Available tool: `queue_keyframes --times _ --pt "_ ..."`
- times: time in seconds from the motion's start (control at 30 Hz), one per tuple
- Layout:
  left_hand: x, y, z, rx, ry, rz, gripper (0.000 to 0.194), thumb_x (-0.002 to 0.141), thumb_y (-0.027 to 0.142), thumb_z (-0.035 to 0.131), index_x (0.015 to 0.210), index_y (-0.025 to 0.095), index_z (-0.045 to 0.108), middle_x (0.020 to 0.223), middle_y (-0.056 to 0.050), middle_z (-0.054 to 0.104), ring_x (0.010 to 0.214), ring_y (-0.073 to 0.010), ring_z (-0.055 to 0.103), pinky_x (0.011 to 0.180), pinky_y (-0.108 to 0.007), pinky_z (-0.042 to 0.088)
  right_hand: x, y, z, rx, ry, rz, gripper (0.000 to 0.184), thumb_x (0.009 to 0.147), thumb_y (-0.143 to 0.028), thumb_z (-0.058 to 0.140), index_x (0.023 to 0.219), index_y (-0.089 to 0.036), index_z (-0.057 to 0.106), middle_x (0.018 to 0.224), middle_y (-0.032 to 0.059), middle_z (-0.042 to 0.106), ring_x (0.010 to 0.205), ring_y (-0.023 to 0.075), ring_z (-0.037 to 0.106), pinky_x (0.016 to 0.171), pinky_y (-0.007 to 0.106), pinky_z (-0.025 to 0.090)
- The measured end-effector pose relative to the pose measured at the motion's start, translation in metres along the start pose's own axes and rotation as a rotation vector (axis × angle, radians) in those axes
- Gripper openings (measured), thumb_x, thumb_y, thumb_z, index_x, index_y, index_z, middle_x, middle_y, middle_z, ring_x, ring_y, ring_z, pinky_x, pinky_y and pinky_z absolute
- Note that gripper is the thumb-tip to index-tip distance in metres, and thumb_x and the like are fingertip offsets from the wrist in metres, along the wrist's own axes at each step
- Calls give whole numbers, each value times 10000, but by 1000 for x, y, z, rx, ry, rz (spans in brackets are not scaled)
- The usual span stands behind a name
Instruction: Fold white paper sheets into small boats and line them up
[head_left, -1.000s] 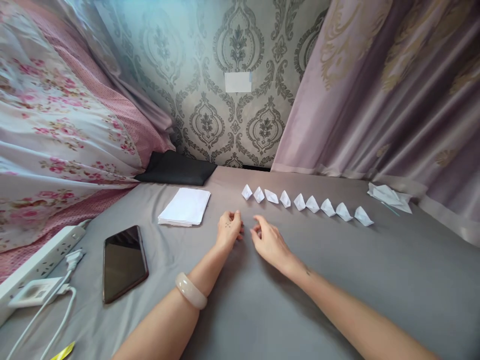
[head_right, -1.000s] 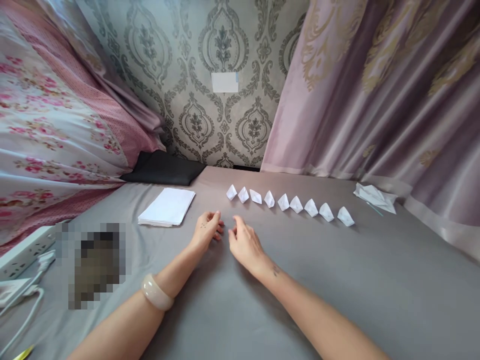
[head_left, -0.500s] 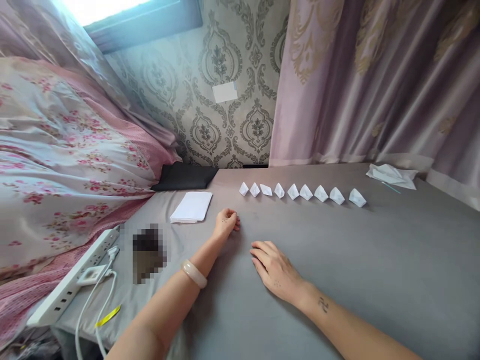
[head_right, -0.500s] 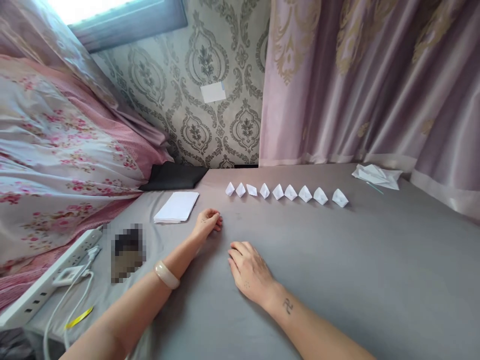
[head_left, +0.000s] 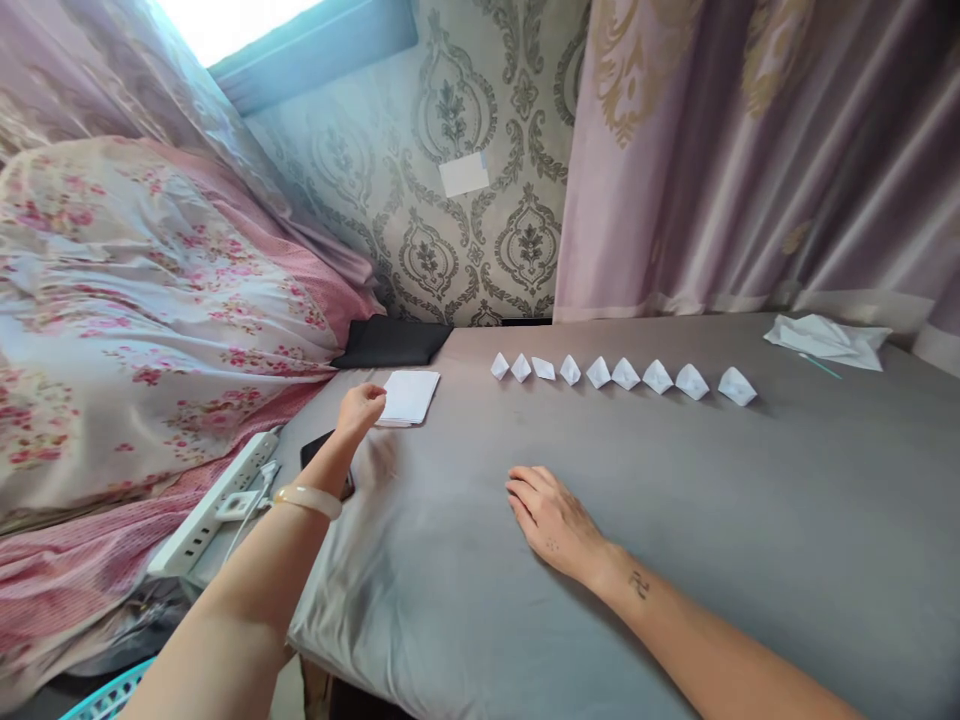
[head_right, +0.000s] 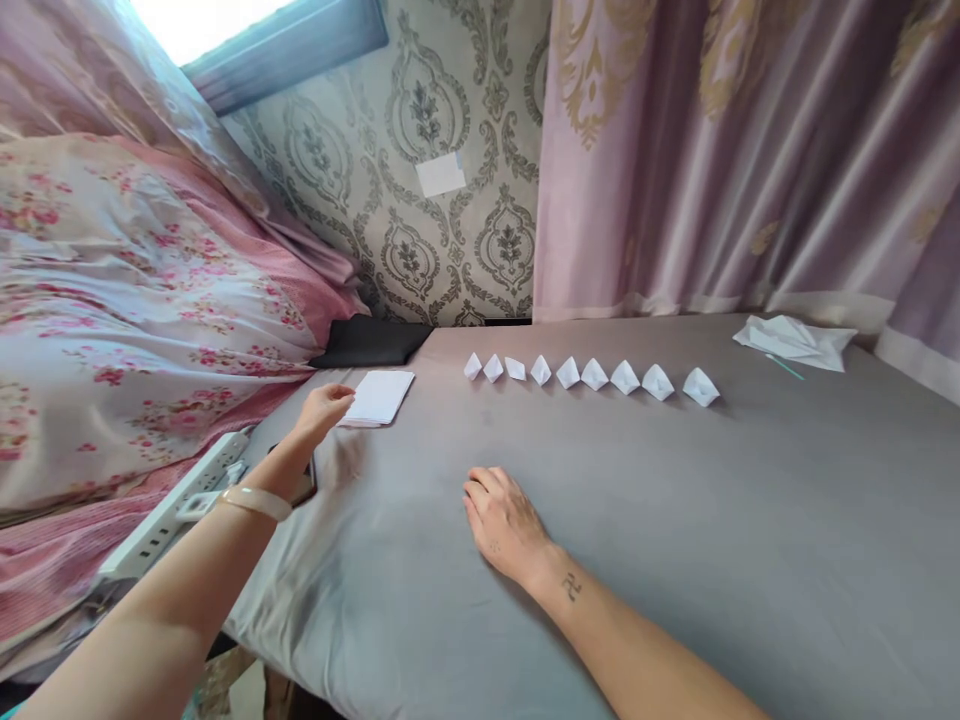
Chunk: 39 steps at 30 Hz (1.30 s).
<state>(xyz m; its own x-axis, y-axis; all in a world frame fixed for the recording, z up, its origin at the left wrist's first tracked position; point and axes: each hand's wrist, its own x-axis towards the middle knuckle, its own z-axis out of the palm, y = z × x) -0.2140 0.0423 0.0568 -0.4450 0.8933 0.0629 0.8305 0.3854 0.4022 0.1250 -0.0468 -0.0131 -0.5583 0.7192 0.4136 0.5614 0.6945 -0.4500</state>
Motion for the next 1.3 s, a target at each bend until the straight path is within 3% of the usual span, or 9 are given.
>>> queue_keyframes --times 0.17,0.27,0.33,0.5,0.63,0.83,1.07,1.3 --pt "18 -5 0 59 -42 30 345 900 342 551 1189 153 553 1194 -96 576 1023 -218 590 861 -425 511 1 2 2 12 -13 -4 260 925 -150 415 1041 -147 647 1131 105 626 1051 227 553 909 399 503" --pt "27 1 13 102 -69 63 380 852 306 561 1194 146 598 1242 -91 614 1132 -231 571 948 -276 430 3 3 2 28 -26 15 264 929 -158 407 1059 -160 637 1140 97 620 1046 223 553 904 401 505" --pt "31 5 24 134 -93 78 461 833 373 553 1231 143 579 1272 -108 603 1150 -238 568 934 -258 421 3 2 1 30 -34 27 263 931 -166 405 1057 -166 636 1140 93 619 1048 225 552 906 405 503" --pt "38 9 42 233 -152 70 691 737 678 505 1079 93 638 1231 -213 599 1162 -336 545 917 -332 418 4 1 0 26 -39 37 259 932 -174 405 1046 -177 638 1142 94 620 1055 229 556 906 406 503" --pt "45 10 39 274 -202 51 742 676 715 534 1074 96 626 1236 -215 595 1146 -336 552 890 -322 428 3 1 1 21 -33 31 262 929 -170 407 1049 -172 640 1145 100 622 1060 228 557 906 408 507" --pt "60 14 29 258 -256 -9 722 702 701 512 1121 120 602 1192 -188 632 1086 -325 596 789 -312 471 3 2 3 18 -29 31 276 934 -170 397 1073 -168 636 1158 104 619 1072 232 553 908 413 511" --pt "70 24 36 259 -263 -39 772 592 694 628 1112 124 620 1254 -235 583 1130 -406 553 825 -391 473 3 1 1 26 -27 24 269 927 -150 399 1063 -184 629 1156 96 614 1048 226 557 895 411 517" --pt "67 25 36 280 -269 -51 773 579 668 647 1130 126 619 1261 -236 577 1098 -402 574 838 -399 474 3 -1 -1 36 -39 31 262 929 -149 393 1056 -179 620 1152 96 608 1035 223 554 880 400 521"
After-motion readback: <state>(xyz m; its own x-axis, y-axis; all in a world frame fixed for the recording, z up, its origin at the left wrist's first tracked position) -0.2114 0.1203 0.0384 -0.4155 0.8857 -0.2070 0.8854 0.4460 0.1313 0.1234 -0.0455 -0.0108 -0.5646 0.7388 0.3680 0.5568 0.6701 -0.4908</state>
